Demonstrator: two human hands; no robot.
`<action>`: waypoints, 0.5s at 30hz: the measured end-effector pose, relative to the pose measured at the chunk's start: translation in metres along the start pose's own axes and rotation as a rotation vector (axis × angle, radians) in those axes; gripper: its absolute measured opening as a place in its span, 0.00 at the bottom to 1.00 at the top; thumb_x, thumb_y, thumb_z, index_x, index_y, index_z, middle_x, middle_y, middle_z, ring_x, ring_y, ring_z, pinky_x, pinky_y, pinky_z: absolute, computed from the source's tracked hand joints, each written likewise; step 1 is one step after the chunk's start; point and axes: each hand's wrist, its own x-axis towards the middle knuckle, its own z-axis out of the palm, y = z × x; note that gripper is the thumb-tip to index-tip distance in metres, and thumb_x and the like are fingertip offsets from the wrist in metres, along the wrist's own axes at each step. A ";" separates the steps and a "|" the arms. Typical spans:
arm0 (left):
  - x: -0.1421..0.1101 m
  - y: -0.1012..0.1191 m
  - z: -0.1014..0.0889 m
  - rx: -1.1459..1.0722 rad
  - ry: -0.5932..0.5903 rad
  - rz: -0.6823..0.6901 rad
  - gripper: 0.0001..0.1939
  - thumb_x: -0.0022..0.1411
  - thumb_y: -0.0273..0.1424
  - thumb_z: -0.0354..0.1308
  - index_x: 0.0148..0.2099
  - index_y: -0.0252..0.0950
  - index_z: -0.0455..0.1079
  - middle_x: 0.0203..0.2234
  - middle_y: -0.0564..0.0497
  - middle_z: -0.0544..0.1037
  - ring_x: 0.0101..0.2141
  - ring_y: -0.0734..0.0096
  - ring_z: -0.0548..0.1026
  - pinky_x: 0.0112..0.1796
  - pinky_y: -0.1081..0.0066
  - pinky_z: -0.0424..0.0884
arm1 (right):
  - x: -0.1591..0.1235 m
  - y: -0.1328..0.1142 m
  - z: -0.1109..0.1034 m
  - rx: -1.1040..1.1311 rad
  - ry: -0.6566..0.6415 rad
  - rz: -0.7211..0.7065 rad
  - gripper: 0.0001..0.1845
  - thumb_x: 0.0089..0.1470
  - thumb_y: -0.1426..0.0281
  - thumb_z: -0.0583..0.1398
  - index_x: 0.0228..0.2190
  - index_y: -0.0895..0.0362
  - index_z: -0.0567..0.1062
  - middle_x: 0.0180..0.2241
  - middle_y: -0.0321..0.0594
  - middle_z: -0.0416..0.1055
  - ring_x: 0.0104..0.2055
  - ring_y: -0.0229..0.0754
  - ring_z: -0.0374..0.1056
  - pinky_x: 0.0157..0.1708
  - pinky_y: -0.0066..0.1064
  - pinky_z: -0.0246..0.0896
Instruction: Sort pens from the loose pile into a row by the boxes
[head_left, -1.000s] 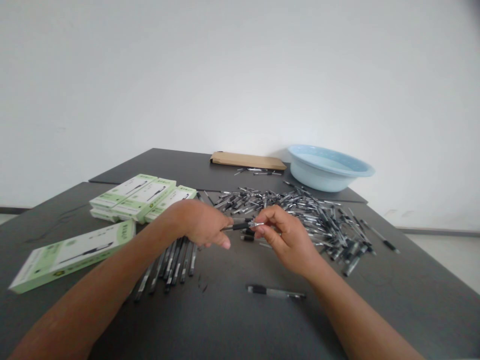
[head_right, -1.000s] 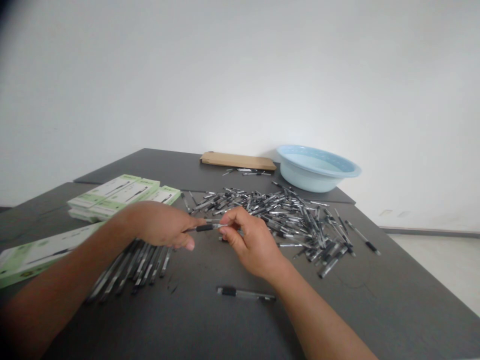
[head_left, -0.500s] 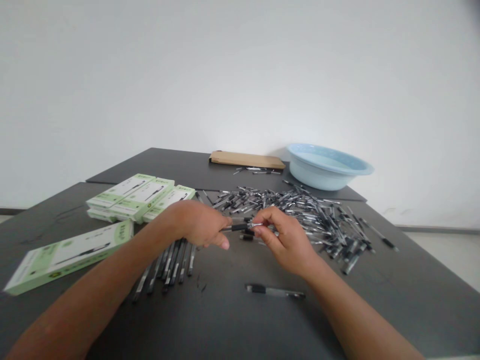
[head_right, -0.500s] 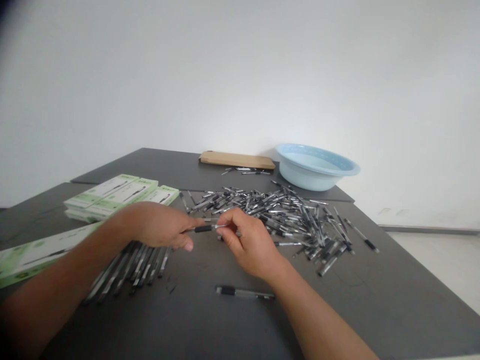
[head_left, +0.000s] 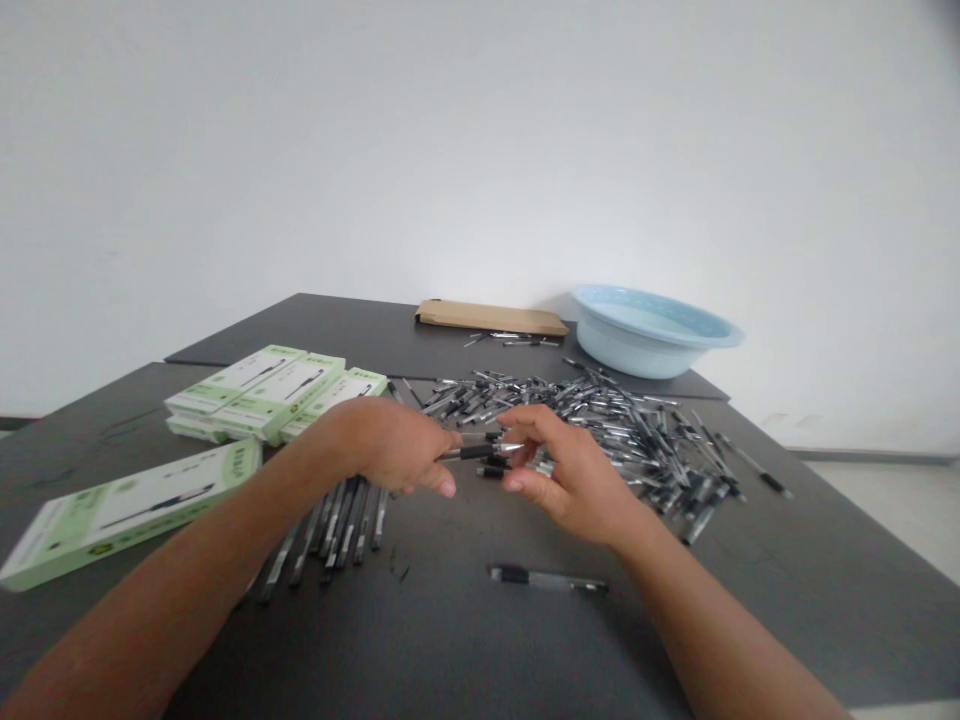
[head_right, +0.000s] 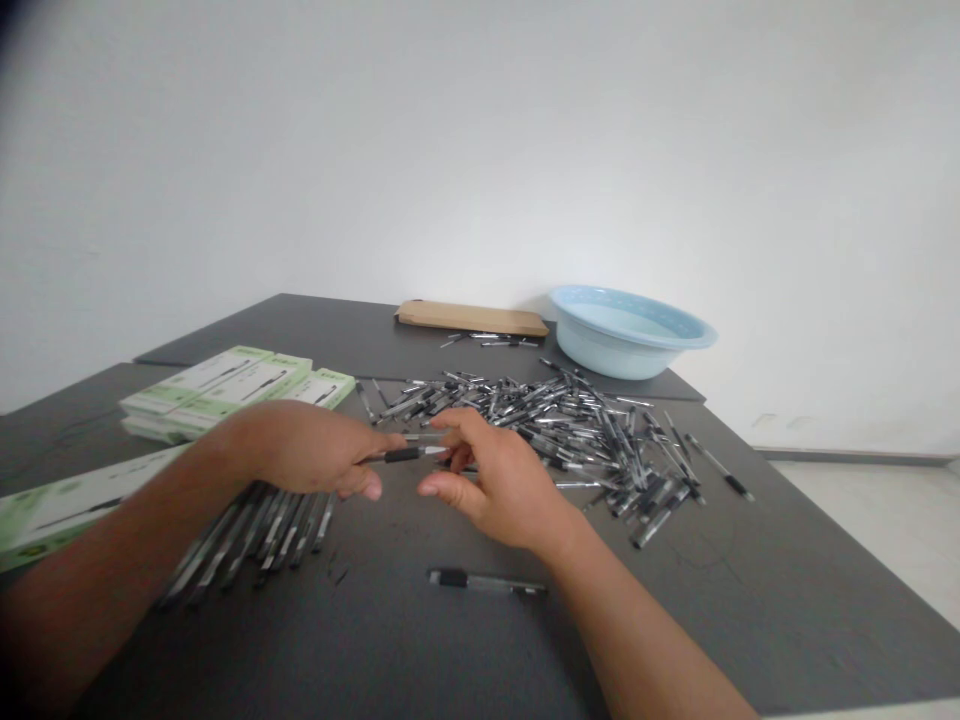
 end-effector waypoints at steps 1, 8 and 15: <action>0.000 -0.001 0.000 -0.007 0.000 0.005 0.23 0.65 0.40 0.50 0.58 0.37 0.65 0.36 0.45 0.82 0.35 0.60 0.77 0.32 0.70 0.67 | 0.000 0.000 -0.002 -0.003 0.005 -0.007 0.23 0.56 0.64 0.61 0.50 0.55 0.61 0.37 0.40 0.72 0.35 0.40 0.70 0.35 0.30 0.63; 0.007 -0.009 0.009 -0.085 0.103 0.085 0.20 0.61 0.43 0.54 0.52 0.40 0.70 0.29 0.49 0.81 0.30 0.61 0.77 0.32 0.71 0.67 | -0.001 -0.006 -0.002 -0.105 0.050 -0.078 0.10 0.57 0.73 0.58 0.41 0.54 0.64 0.35 0.40 0.70 0.35 0.40 0.67 0.35 0.31 0.62; 0.008 -0.008 0.011 -0.068 0.113 0.077 0.22 0.60 0.44 0.55 0.53 0.39 0.69 0.31 0.48 0.81 0.32 0.60 0.77 0.33 0.70 0.67 | 0.000 -0.007 0.002 -0.197 0.052 -0.033 0.02 0.60 0.71 0.54 0.34 0.56 0.67 0.29 0.37 0.70 0.31 0.39 0.65 0.32 0.29 0.58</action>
